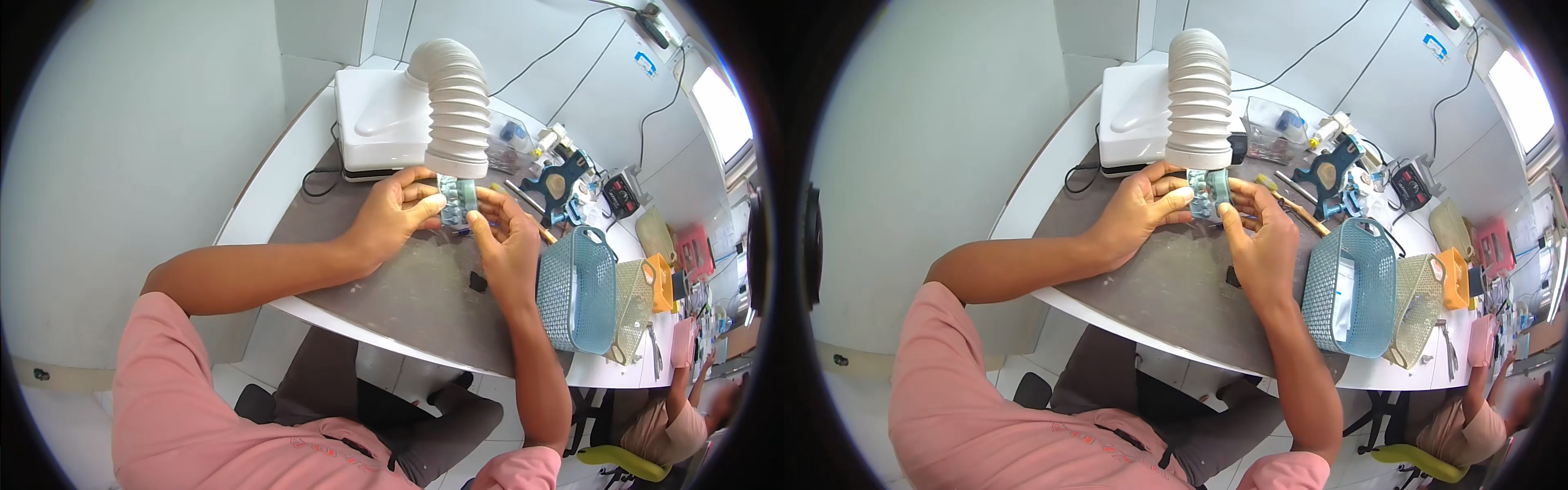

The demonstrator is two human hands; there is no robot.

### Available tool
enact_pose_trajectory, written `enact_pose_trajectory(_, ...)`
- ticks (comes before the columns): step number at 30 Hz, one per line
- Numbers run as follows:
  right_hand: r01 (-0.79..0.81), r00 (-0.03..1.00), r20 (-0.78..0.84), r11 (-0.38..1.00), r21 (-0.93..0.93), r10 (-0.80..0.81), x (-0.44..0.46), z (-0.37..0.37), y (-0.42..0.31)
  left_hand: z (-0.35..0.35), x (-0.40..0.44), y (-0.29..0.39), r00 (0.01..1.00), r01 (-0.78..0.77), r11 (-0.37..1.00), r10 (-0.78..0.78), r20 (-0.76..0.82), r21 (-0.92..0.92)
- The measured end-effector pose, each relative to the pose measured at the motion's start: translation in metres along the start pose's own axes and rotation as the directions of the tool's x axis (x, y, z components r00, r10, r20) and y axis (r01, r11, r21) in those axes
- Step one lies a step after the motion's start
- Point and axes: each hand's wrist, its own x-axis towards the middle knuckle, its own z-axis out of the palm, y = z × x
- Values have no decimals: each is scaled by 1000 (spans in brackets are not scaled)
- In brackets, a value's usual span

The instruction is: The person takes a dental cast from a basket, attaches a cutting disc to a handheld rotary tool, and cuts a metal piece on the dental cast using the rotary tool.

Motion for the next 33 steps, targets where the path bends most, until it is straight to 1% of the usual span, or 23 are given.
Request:
enact_pose_trajectory(2,-14,998,-56,980,200,26,3,-1,2,0,0,2,1000,12,1000,-12,-1,7)
enact_pose_trajectory(3,-6,998,-58,980,198,17,4,-3,-1,-1,0,1,1000,-3,1000,3,11,25)
enact_pose_trajectory(5,-75,996,-20,945,319,86,2,-5,-5,-1,2,0,1000,-25,999,24,19,44)
enact_pose_trajectory(6,-88,996,14,948,305,88,3,-7,-7,-1,2,0,999,-25,999,24,22,47)
enact_pose_trajectory(8,-88,996,22,947,308,86,2,-6,-7,-1,1,0,1000,-21,998,20,22,53)
enact_pose_trajectory(10,-90,996,26,946,312,86,0,-5,-6,-1,2,0,999,-23,1000,23,36,20)
enact_pose_trajectory(12,-92,996,36,966,243,86,1,-4,-4,-2,2,2,999,-29,999,28,41,33)
enact_pose_trajectory(13,-90,996,36,966,242,84,1,-4,-3,-2,2,2,999,-31,999,29,44,43)
enact_pose_trajectory(15,-89,996,33,952,292,83,1,-3,-3,-3,2,2,998,-43,998,41,44,45)
enact_pose_trajectory(20,-76,997,47,944,322,65,1,-3,-1,-3,3,1,997,-67,997,66,38,35)
enact_pose_trajectory(25,-79,997,43,928,364,68,0,-3,-5,-3,3,3,999,-39,999,38,30,36)
enact_pose_trajectory(31,-99,995,49,923,373,87,-1,-4,-7,-4,4,3,997,-60,997,57,57,43)
enact_pose_trajectory(33,-124,992,57,908,401,111,-1,-5,-7,-4,4,3,997,-57,998,55,51,35)
